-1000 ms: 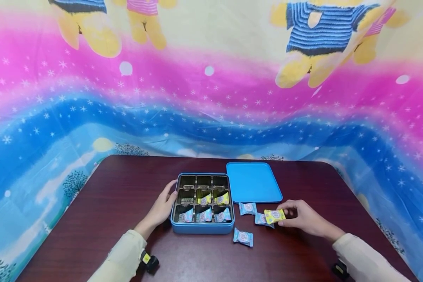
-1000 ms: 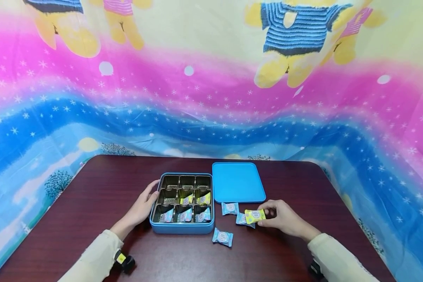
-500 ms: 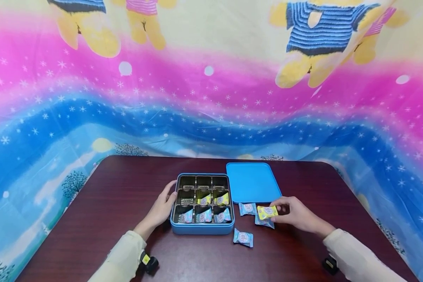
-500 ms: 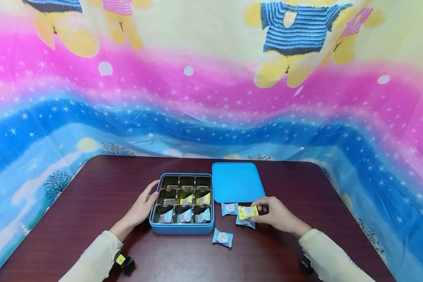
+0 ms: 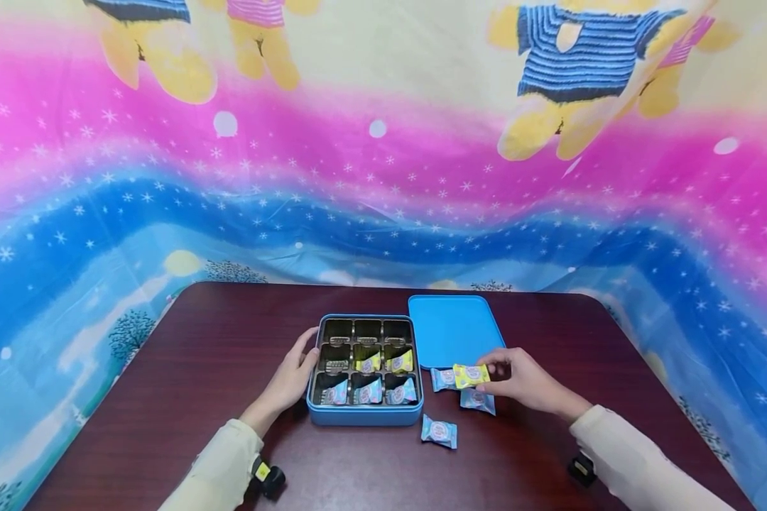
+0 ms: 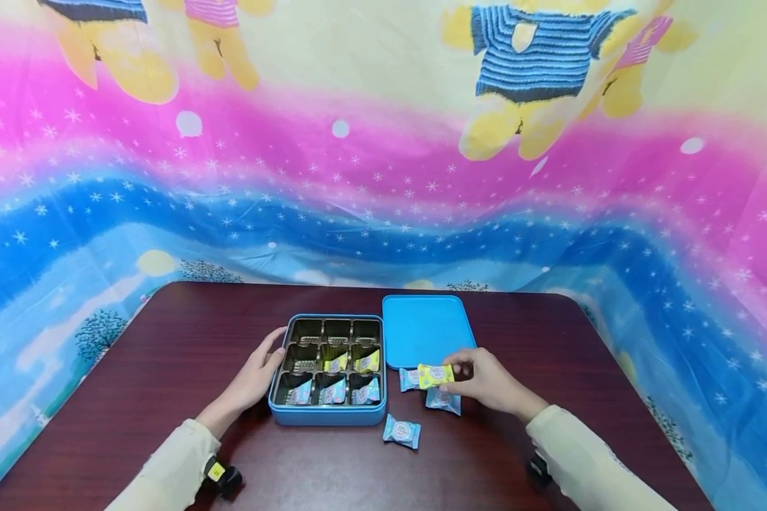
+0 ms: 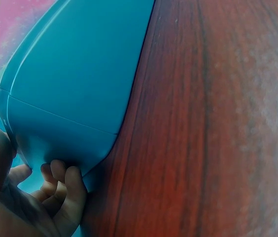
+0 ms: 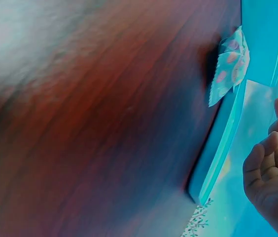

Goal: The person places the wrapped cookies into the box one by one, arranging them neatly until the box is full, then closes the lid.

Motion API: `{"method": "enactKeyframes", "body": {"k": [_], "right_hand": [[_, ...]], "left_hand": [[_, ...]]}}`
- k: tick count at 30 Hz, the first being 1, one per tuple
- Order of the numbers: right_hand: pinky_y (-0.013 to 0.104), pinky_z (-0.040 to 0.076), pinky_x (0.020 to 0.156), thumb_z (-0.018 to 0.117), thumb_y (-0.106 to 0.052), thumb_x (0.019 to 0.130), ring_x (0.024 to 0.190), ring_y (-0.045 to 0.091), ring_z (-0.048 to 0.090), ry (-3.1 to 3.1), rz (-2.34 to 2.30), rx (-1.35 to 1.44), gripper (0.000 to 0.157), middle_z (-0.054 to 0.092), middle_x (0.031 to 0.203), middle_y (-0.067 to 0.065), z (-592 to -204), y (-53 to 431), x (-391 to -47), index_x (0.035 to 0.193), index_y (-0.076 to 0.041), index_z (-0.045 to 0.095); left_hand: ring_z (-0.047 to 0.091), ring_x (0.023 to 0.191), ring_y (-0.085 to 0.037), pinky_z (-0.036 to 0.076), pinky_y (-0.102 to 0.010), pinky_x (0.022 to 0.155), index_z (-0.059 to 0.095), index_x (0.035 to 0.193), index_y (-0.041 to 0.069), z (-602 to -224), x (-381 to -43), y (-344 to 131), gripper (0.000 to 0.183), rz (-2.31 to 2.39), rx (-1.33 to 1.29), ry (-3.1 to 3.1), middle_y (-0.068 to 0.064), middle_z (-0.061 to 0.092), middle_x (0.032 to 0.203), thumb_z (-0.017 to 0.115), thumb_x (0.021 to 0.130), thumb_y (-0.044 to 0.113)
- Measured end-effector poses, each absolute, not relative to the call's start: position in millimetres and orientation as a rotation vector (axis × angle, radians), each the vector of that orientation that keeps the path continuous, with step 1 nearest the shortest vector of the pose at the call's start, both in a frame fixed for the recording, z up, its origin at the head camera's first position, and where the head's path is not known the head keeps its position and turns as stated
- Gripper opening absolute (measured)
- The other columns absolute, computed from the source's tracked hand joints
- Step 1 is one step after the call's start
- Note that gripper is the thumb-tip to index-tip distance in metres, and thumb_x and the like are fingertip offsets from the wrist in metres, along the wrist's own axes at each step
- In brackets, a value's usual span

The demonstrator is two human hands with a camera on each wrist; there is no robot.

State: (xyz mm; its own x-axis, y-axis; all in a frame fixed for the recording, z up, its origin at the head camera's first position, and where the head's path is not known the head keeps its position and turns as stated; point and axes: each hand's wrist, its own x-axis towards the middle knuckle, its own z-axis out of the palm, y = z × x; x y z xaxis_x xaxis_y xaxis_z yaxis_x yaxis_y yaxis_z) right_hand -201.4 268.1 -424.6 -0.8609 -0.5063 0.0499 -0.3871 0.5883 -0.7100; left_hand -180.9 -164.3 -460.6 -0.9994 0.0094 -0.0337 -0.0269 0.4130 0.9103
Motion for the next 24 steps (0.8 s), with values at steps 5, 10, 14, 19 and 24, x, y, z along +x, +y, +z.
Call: {"method": "enactKeyframes", "body": {"k": [5, 10, 14, 19, 24], "right_hand": [[0.025, 0.043, 0.061, 0.082, -0.025, 0.085, 0.075, 0.01, 0.047, 2.646, -1.139, -0.768, 0.029, 0.054, 0.084, 0.005, -423, 261, -203, 0.109, -0.01, 0.074], [0.026, 0.042, 0.061, 0.081, -0.026, 0.086, 0.075, 0.01, 0.046, 2.62, -1.152, -0.785, 0.027, 0.053, 0.085, 0.005, -421, 253, -204, 0.108, -0.013, 0.073], [0.026, 0.042, 0.062, 0.081, -0.028, 0.086, 0.075, 0.01, 0.046, 2.625, -1.145, -0.795, 0.027, 0.054, 0.085, 0.004, -419, 247, -204, 0.108, -0.014, 0.074], [0.026, 0.043, 0.062, 0.082, -0.029, 0.086, 0.076, 0.012, 0.048, 2.644, -1.131, -0.776, 0.027, 0.057, 0.087, 0.005, -414, 239, -205, 0.108, -0.016, 0.074], [0.026, 0.044, 0.063, 0.082, -0.029, 0.086, 0.08, 0.016, 0.049, 2.652, -1.116, -0.723, 0.027, 0.057, 0.088, 0.005, -411, 231, -206, 0.108, -0.017, 0.074]], "left_hand": [[0.071, 0.086, -0.02, 0.057, -0.033, 0.076, 0.033, 0.157, 0.022, -461, -181, -165, 0.048, 1.67, -0.002, 2.619, -0.02, 0.071, 0.104, 0.04, 0.11, 0.02], [0.071, 0.09, -0.022, 0.057, -0.034, 0.078, 0.032, 0.157, 0.022, -461, -181, -165, 0.048, 1.671, 0.004, 2.613, -0.021, 0.071, 0.107, 0.039, 0.11, 0.02], [0.072, 0.091, -0.022, 0.057, -0.034, 0.079, 0.031, 0.158, 0.021, -461, -181, -165, 0.048, 1.666, 0.007, 2.609, -0.022, 0.071, 0.109, 0.038, 0.11, 0.02], [0.071, 0.088, -0.02, 0.056, -0.034, 0.077, 0.031, 0.158, 0.021, -460, -181, -165, 0.048, 1.662, 0.011, 2.616, -0.021, 0.071, 0.106, 0.038, 0.11, 0.019], [0.07, 0.086, -0.019, 0.056, -0.032, 0.076, 0.031, 0.157, 0.021, -459, -182, -166, 0.048, 1.666, 0.019, 2.613, -0.021, 0.071, 0.105, 0.038, 0.11, 0.019]]}}
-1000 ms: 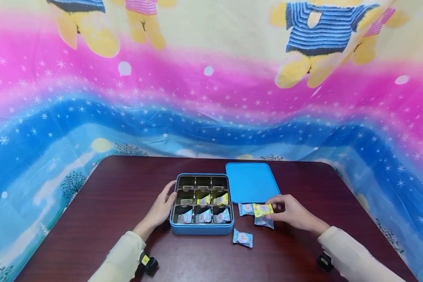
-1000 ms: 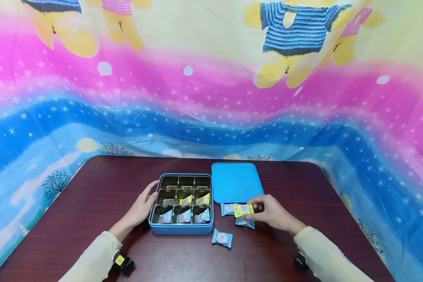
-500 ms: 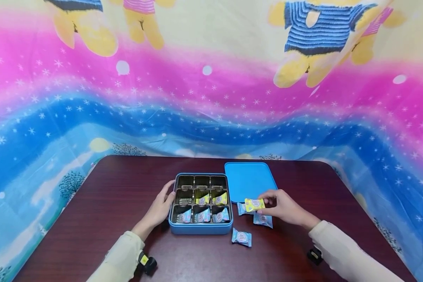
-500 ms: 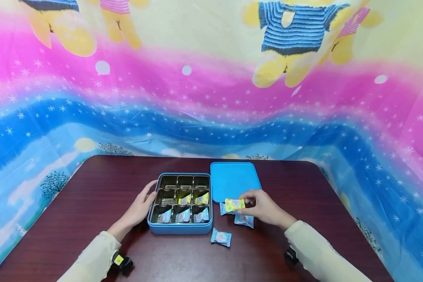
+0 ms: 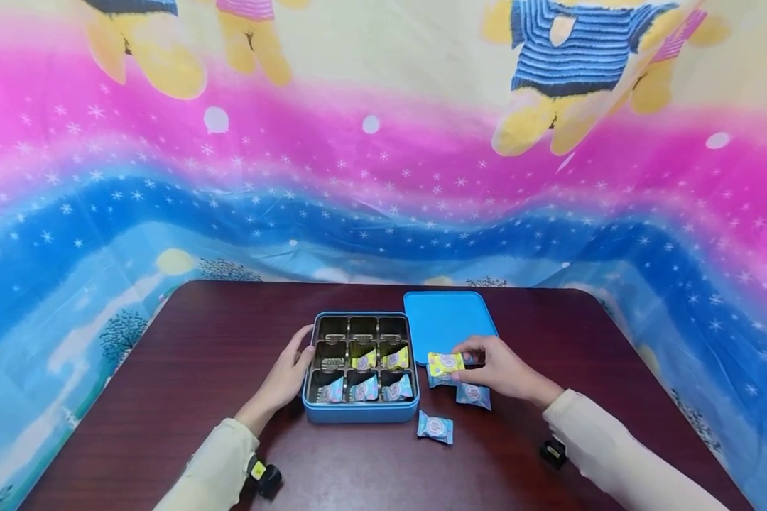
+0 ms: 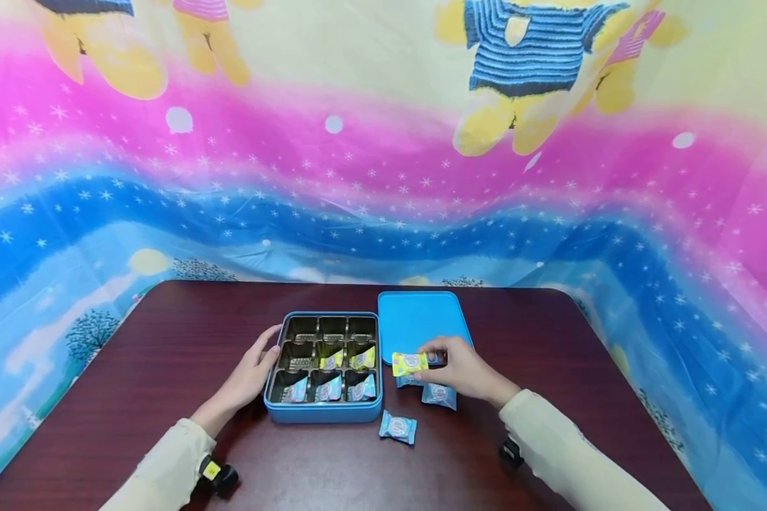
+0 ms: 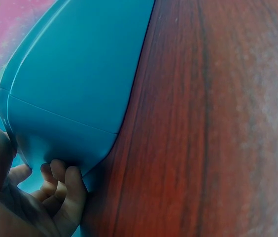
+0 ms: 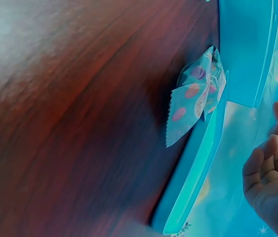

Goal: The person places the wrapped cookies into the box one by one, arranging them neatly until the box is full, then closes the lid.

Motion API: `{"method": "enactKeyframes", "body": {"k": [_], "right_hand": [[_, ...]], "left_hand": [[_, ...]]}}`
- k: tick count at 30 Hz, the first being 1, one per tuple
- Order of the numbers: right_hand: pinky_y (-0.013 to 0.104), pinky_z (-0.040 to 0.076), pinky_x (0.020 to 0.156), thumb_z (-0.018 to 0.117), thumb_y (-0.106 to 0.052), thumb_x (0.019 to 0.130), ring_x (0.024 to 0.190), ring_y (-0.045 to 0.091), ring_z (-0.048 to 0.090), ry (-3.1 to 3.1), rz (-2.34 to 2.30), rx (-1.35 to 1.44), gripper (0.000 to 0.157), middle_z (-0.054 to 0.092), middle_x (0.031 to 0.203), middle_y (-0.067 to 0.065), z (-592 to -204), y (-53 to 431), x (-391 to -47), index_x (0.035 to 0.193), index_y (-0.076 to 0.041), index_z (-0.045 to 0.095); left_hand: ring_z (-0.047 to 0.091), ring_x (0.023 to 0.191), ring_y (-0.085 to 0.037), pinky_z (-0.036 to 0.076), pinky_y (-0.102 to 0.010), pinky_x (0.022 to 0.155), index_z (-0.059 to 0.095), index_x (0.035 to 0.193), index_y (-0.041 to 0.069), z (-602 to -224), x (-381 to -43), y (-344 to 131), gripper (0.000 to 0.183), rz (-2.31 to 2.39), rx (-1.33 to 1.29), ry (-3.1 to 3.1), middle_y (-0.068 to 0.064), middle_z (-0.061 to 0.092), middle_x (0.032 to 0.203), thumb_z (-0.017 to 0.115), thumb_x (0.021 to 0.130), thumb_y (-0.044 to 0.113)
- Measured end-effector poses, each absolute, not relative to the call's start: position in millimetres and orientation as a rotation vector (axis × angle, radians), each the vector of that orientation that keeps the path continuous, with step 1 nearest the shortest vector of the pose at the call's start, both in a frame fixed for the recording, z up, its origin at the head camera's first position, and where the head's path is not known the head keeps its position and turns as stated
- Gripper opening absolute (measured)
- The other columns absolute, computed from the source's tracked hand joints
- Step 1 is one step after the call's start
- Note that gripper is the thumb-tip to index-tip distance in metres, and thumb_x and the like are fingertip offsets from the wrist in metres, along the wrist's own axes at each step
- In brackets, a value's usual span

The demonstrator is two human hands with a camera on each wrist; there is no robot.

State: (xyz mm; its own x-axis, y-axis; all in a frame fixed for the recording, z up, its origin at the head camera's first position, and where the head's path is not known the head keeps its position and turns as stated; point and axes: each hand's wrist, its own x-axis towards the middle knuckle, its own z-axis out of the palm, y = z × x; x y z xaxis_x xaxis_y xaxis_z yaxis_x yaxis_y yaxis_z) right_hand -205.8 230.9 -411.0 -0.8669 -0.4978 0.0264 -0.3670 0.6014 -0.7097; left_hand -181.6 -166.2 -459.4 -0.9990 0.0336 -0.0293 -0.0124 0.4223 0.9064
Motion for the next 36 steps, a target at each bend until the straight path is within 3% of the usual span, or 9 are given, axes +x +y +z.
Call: {"method": "enactKeyframes", "body": {"k": [17, 36], "right_hand": [[0.025, 0.042, 0.059, 0.082, -0.027, 0.086, 0.076, 0.017, 0.046, 2.657, -1.131, -0.763, 0.026, 0.056, 0.087, 0.005, -406, 202, -213, 0.108, -0.013, 0.074], [0.031, 0.039, 0.068, 0.082, -0.029, 0.086, 0.085, 0.019, 0.046, 2.699, -1.11, -0.679, 0.031, 0.059, 0.091, 0.003, -406, 164, -209, 0.111, -0.013, 0.074]], "left_hand": [[0.07, 0.086, -0.019, 0.055, -0.033, 0.075, 0.029, 0.158, 0.022, -459, -184, -168, 0.048, 1.667, 0.026, 2.602, -0.022, 0.071, 0.107, 0.037, 0.111, 0.022], [0.069, 0.082, -0.017, 0.056, -0.033, 0.074, 0.03, 0.158, 0.021, -460, -183, -167, 0.048, 1.666, 0.026, 2.605, -0.023, 0.071, 0.104, 0.037, 0.111, 0.021]]}}
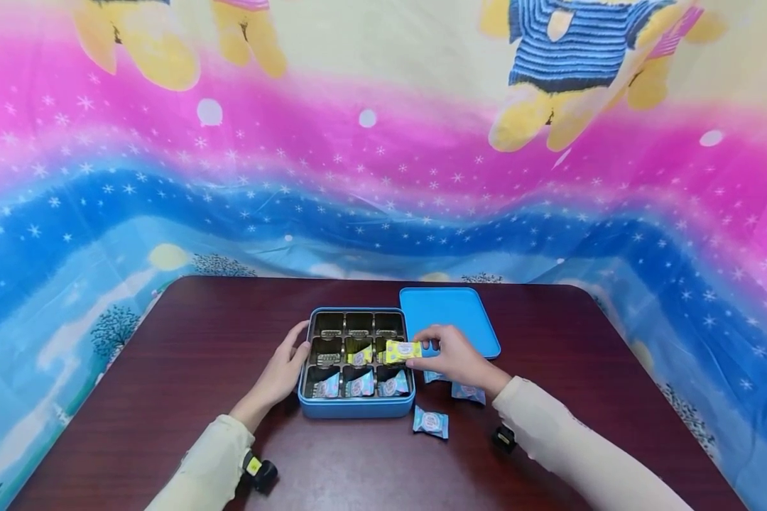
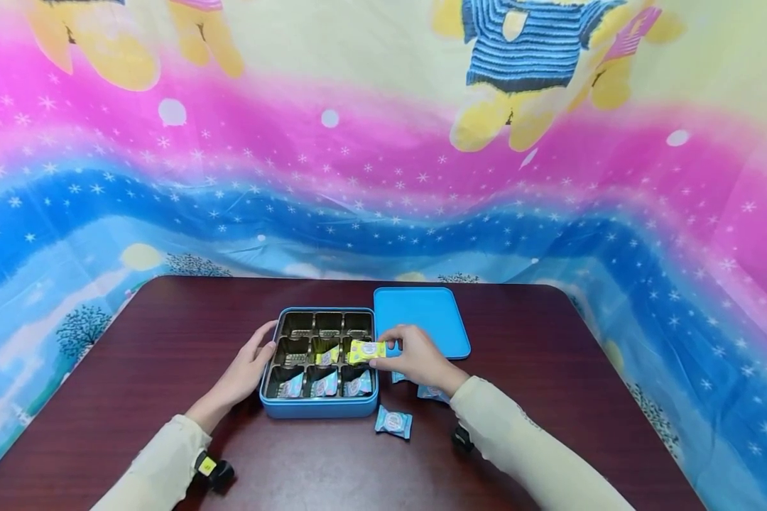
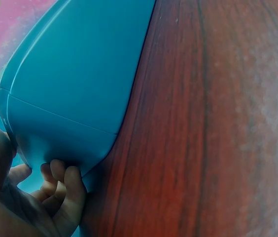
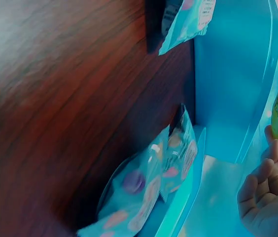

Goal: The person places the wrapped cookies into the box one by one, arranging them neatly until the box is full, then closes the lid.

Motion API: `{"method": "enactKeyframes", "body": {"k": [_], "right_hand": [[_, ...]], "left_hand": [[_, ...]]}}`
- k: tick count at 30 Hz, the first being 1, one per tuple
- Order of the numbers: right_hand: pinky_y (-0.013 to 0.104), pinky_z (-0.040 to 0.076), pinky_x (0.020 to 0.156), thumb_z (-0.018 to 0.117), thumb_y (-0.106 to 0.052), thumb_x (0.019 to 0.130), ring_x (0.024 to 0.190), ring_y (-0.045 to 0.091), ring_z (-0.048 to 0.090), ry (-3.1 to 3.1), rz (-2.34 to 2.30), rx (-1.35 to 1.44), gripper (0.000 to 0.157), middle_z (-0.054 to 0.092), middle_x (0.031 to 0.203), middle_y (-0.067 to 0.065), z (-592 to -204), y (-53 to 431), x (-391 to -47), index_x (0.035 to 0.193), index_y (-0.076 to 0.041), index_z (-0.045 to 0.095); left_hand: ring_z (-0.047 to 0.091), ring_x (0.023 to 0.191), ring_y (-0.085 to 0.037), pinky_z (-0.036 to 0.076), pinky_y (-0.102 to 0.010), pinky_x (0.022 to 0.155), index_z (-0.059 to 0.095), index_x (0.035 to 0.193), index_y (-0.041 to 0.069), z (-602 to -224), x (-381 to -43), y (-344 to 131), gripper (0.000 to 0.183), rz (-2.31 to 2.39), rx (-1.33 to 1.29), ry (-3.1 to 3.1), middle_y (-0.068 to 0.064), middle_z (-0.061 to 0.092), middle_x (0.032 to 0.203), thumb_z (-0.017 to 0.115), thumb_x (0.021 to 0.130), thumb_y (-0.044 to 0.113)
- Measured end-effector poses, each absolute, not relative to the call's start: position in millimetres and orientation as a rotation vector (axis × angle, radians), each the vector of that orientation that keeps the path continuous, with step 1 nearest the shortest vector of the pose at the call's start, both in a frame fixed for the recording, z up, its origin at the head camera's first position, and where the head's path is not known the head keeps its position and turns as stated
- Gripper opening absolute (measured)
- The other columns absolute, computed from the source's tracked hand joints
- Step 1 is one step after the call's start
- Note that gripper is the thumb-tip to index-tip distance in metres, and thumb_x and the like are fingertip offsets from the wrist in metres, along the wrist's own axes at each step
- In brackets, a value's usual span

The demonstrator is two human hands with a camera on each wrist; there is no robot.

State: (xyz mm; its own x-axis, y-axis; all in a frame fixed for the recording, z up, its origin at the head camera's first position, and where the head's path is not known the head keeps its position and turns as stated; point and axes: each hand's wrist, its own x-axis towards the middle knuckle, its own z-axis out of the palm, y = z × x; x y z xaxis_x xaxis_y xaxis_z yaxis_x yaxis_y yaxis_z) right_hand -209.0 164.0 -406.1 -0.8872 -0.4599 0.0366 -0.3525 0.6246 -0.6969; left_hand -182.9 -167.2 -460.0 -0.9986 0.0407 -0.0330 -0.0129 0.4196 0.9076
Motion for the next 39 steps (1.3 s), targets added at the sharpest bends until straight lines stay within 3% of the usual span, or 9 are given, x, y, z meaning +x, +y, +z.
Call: {"method": "enactKeyframes", "body": {"k": [11, 26, 39], "right_hand": [[0.034, 0.041, 0.071, 0.081, -0.032, 0.087, 0.092, 0.024, 0.048, 2.669, -1.114, -0.649, 0.037, 0.06, 0.096, 0.006, -401, 146, -211, 0.116, -0.011, 0.072], [0.03, 0.039, 0.066, 0.081, -0.028, 0.086, 0.077, 0.017, 0.044, 2.628, -1.137, -0.689, 0.032, 0.058, 0.093, 0.012, -395, 117, -216, 0.113, -0.011, 0.073], [0.025, 0.034, 0.061, 0.082, -0.032, 0.086, 0.069, 0.013, 0.039, 2.674, -1.031, -0.721, 0.03, 0.052, 0.084, 0.0, -395, 92, -218, 0.108, -0.014, 0.075]], "left_hand": [[0.069, 0.08, -0.017, 0.055, -0.031, 0.07, 0.031, 0.157, 0.02, -458, -183, -167, 0.047, 1.68, 0.037, 2.596, -0.023, 0.071, 0.103, 0.036, 0.111, 0.02], [0.069, 0.082, -0.018, 0.055, -0.032, 0.075, 0.029, 0.158, 0.019, -456, -181, -167, 0.048, 1.656, 0.031, 2.604, -0.023, 0.071, 0.103, 0.036, 0.111, 0.019], [0.07, 0.079, -0.018, 0.057, -0.032, 0.071, 0.029, 0.158, 0.02, -455, -183, -167, 0.047, 1.694, 0.028, 2.561, -0.025, 0.071, 0.102, 0.034, 0.111, 0.019]]}}
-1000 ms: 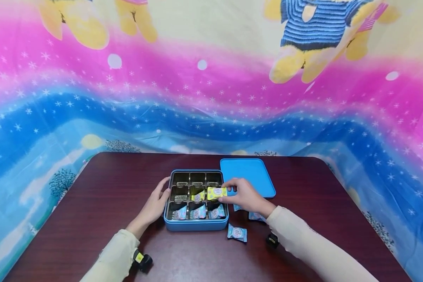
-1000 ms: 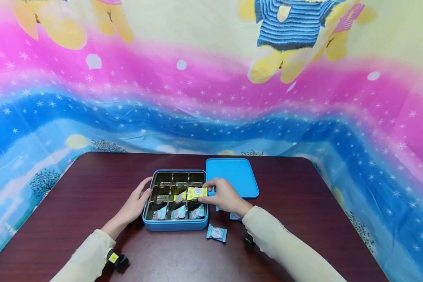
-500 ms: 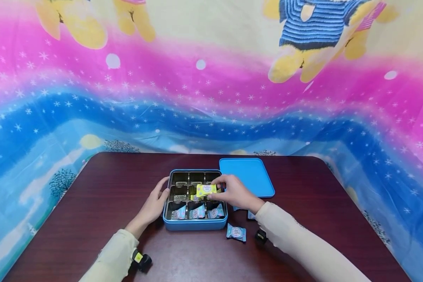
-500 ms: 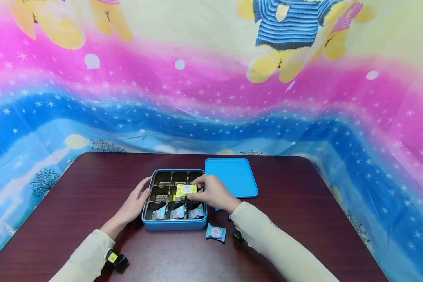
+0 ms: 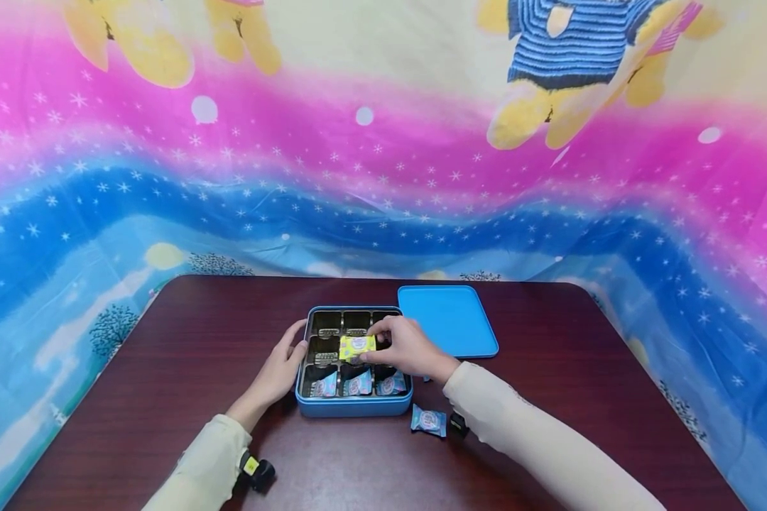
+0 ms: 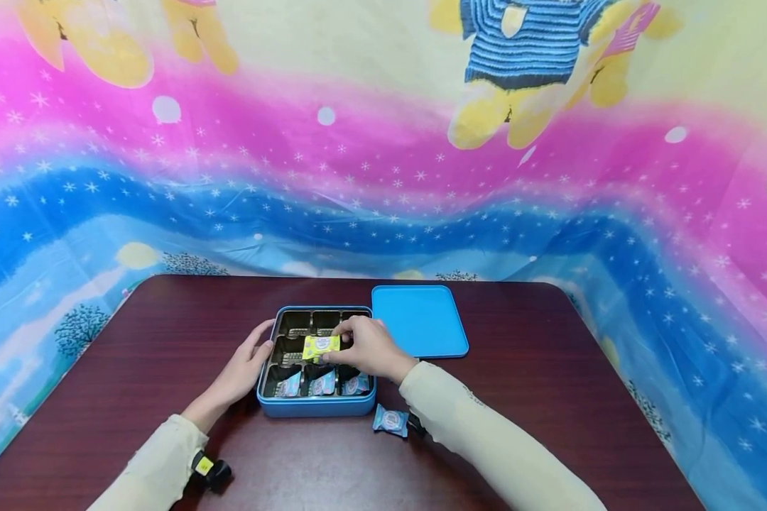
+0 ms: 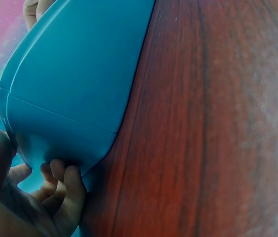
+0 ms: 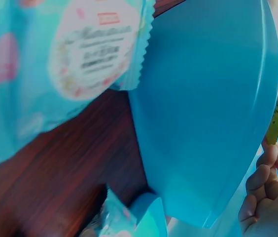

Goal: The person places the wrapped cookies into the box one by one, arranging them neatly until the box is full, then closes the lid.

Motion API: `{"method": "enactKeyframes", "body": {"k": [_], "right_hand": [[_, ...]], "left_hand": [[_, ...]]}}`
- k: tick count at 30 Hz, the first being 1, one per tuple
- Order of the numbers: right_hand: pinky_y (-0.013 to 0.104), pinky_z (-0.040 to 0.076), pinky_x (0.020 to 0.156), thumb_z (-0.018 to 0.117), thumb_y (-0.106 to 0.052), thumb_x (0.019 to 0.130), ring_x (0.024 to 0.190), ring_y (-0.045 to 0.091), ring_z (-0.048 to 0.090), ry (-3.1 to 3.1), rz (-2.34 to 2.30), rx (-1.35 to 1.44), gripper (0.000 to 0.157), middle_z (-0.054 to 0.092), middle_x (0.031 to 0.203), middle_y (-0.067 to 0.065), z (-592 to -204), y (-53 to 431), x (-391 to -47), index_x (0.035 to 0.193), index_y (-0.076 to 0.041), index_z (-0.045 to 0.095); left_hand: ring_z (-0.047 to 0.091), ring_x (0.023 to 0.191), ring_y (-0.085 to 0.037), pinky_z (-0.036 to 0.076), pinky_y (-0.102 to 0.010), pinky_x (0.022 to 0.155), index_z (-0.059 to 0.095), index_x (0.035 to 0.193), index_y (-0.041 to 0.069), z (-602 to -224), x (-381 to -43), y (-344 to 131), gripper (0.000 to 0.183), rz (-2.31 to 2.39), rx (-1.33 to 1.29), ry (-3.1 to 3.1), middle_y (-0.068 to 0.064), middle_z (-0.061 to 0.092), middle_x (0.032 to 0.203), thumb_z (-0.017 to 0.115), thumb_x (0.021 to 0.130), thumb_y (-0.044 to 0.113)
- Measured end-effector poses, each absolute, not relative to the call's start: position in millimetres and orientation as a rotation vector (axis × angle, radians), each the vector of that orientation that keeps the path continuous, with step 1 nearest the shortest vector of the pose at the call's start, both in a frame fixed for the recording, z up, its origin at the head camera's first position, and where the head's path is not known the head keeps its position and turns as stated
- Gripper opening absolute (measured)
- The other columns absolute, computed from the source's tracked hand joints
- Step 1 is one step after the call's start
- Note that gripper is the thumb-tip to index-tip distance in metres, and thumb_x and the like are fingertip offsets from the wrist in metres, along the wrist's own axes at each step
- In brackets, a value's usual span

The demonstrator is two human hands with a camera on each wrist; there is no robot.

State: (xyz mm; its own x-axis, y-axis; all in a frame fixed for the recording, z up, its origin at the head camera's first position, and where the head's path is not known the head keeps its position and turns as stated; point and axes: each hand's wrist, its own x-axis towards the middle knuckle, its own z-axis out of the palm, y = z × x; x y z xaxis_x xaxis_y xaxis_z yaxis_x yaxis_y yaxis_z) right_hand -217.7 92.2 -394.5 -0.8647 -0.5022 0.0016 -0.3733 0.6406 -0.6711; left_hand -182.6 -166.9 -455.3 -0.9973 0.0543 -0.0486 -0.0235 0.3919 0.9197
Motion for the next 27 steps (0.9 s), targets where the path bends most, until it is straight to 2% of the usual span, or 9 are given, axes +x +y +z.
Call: {"method": "enactKeyframes", "body": {"k": [4, 9, 15, 19, 27], "right_hand": [[0.027, 0.033, 0.061, 0.082, -0.034, 0.085, 0.065, 0.013, 0.038, 2.691, -0.998, -0.736, 0.026, 0.051, 0.08, 0.001, -393, 85, -218, 0.103, -0.016, 0.075], [0.036, 0.032, 0.078, 0.082, -0.038, 0.084, 0.066, 0.012, 0.041, 2.744, -0.902, -0.754, 0.03, 0.053, 0.078, -0.001, -391, 77, -218, 0.104, -0.017, 0.076], [0.038, 0.031, 0.085, 0.082, -0.039, 0.084, 0.074, 0.013, 0.046, 2.784, -0.815, -0.755, 0.034, 0.06, 0.084, 0.0, -391, 67, -216, 0.108, -0.016, 0.076], [0.035, 0.034, 0.084, 0.082, -0.04, 0.084, 0.079, 0.011, 0.049, 2.815, -0.758, -0.754, 0.036, 0.063, 0.09, -0.003, -390, 59, -214, 0.111, -0.017, 0.076], [0.026, 0.034, 0.069, 0.082, -0.046, 0.083, 0.073, 0.007, 0.049, 2.933, -0.62, -0.77, 0.039, 0.069, 0.088, -0.004, -387, 45, -211, 0.107, -0.016, 0.079]], "left_hand": [[0.07, 0.08, -0.018, 0.057, -0.033, 0.071, 0.028, 0.158, 0.02, -456, -183, -167, 0.048, 1.7, 0.032, 2.554, -0.025, 0.07, 0.104, 0.034, 0.111, 0.019], [0.071, 0.085, -0.019, 0.057, -0.032, 0.075, 0.028, 0.158, 0.019, -457, -183, -167, 0.047, 1.671, 0.03, 2.578, -0.024, 0.071, 0.106, 0.034, 0.111, 0.02], [0.071, 0.087, -0.021, 0.056, -0.036, 0.08, 0.029, 0.158, 0.017, -457, -182, -166, 0.048, 1.609, 0.024, 2.635, -0.023, 0.072, 0.104, 0.036, 0.111, 0.02], [0.071, 0.087, -0.022, 0.056, -0.036, 0.079, 0.029, 0.158, 0.017, -456, -182, -166, 0.048, 1.607, 0.016, 2.632, -0.022, 0.072, 0.104, 0.036, 0.111, 0.02], [0.071, 0.086, -0.019, 0.055, -0.033, 0.079, 0.029, 0.158, 0.016, -456, -182, -166, 0.047, 1.634, 0.033, 2.618, -0.024, 0.072, 0.105, 0.035, 0.111, 0.019]]}}
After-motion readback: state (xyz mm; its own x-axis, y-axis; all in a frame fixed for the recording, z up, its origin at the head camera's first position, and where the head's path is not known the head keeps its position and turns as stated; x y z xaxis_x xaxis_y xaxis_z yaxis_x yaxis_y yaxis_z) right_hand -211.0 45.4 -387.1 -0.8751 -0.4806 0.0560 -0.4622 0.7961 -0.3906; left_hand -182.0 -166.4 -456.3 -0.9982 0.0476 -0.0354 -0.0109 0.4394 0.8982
